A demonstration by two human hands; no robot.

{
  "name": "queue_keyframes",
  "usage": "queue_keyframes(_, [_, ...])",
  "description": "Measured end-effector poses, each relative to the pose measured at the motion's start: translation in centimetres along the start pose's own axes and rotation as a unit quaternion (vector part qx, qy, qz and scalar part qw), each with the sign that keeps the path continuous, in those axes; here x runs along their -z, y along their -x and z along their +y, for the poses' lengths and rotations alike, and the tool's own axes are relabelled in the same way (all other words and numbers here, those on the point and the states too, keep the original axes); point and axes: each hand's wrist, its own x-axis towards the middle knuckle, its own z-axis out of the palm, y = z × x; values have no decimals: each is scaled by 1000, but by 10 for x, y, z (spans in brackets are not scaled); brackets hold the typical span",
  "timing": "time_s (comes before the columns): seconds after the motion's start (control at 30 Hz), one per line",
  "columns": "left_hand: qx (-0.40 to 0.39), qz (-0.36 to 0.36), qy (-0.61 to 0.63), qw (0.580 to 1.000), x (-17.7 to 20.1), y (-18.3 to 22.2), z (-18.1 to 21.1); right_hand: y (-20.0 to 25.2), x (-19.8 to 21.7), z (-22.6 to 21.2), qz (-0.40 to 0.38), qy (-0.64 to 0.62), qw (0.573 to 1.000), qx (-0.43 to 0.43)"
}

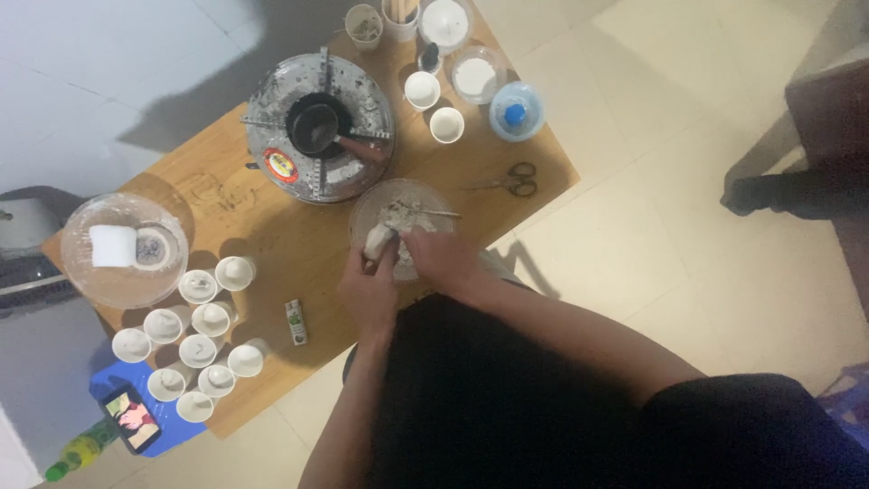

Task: Scraping white solid material from the inside of a small cup into a bowl using a thin metal tool.

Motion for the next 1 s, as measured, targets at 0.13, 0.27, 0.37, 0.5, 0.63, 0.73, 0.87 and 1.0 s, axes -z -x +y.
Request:
queue_keyframes(0.13, [29, -13, -2, 1000, 3, 4, 5, 6, 18, -9, -2, -65, 998, -14])
queue_keyframes(0.27, [-1, -7, -27, 1000, 1, 3, 4, 6, 19, -8, -4, 4, 1000, 2])
queue_keyframes(0.37, [-22, 3, -47, 999, -2, 5, -6, 8, 18, -7, 0, 40, 999, 12])
queue_keyframes(0.5, [-58, 24, -96, 993, -5, 5, -3, 3, 11, -10, 20, 46, 999, 11])
queue_keyframes(0.63, [-74, 25, -115, 990, -5, 3, -12, 2, 12, 1, -8, 67, 997, 36])
queue_keyframes(0.73, [-84, 27, -148, 985, -6, 2, -3, -8, -7, 24, 8, 135, 988, 69])
queue_keyframes(0.87, [5, 6, 5, 1000, -7, -6, -20, -15, -10, 30, 84, 101, 987, 92])
queue_keyframes(1.0, [114, -13, 178, 977, -10, -9, -26, 29, 36, -4, 139, 182, 957, 180])
